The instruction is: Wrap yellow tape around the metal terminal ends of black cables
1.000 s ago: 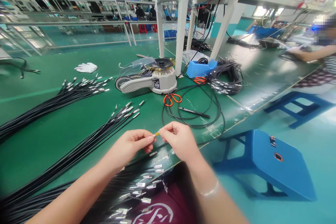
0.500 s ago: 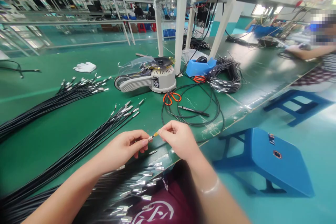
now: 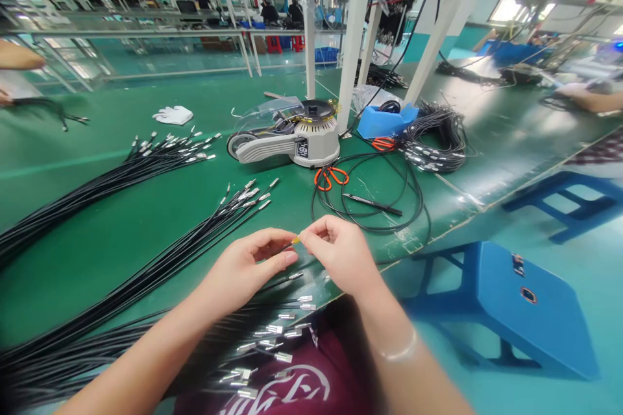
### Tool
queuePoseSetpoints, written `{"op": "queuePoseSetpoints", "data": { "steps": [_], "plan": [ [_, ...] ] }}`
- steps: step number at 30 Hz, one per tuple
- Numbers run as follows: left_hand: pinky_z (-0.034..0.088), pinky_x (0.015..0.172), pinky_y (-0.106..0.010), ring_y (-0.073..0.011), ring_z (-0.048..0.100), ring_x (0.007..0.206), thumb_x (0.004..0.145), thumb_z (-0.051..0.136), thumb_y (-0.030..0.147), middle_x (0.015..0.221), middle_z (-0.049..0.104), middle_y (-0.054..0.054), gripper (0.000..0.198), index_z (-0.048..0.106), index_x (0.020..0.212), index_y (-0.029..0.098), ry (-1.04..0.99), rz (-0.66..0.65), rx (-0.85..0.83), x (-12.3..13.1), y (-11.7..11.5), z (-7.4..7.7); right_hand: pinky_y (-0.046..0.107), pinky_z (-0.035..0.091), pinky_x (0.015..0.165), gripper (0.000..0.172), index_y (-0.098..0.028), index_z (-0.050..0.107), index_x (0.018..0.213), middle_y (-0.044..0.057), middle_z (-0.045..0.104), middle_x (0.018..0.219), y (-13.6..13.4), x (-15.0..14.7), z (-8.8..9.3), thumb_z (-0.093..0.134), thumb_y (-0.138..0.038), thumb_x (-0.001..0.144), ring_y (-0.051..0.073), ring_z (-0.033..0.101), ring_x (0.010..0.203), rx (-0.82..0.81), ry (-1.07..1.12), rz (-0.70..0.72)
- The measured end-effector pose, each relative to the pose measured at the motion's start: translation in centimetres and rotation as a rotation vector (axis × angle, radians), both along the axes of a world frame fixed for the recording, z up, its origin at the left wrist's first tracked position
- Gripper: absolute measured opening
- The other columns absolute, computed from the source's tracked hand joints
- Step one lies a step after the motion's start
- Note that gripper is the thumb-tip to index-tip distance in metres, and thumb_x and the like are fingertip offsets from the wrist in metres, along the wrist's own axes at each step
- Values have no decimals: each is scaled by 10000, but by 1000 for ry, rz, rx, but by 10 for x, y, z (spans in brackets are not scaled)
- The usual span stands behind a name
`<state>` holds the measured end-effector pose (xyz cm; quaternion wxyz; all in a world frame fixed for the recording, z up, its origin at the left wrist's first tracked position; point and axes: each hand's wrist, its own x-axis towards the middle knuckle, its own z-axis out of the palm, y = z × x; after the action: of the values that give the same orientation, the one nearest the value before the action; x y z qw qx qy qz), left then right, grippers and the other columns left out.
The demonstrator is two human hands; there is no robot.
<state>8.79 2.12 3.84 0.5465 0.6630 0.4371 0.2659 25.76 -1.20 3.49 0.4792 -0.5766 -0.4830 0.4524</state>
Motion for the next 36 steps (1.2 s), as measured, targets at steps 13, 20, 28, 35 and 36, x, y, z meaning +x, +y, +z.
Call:
{"op": "queuePoseSetpoints", "data": {
  "steps": [13, 20, 28, 35, 36],
  "plan": [
    [451, 643, -261, -118, 565, 600, 696, 697, 262, 678, 673, -29, 134, 687, 708, 129, -342, 23, -402, -7, 6, -5, 278, 473, 613, 144, -176, 615, 680, 0, 636, 620, -3, -11, 1, 666, -299, 733, 151, 593, 611, 12, 60, 17],
    [481, 719, -274, -138, 604, 708, 769, 649, 357, 860, 713, -43, 307, 696, 1002, 163, -211, 14, -307, -14, 6, 4, 274, 464, 606, 162, -171, 628, 692, 2, 629, 615, 1, -6, -1, 655, -320, 747, 147, 580, 607, 25, 38, 9],
    [456, 633, -261, -131, 558, 633, 736, 653, 314, 700, 640, -12, 162, 691, 740, 157, -47, 54, -24, -8, 1, 8, 276, 457, 635, 141, -175, 624, 729, 4, 620, 666, -1, -5, 0, 638, -300, 793, 149, 567, 646, 84, 0, 73],
    [476, 452, -292, -149, 561, 494, 652, 607, 317, 600, 582, -30, 178, 571, 637, 144, -171, -179, -520, -4, 20, 4, 282, 437, 709, 72, -197, 616, 773, 16, 604, 783, -2, 4, -4, 607, -218, 841, 158, 561, 743, 321, -117, 249],
    [475, 442, -295, -157, 568, 495, 666, 571, 326, 604, 580, -29, 174, 556, 650, 153, -105, -168, -506, -3, 24, 0, 284, 437, 710, 72, -197, 612, 776, 17, 598, 785, -1, 4, -6, 604, -220, 844, 159, 559, 746, 329, -100, 254]
  ]
}}
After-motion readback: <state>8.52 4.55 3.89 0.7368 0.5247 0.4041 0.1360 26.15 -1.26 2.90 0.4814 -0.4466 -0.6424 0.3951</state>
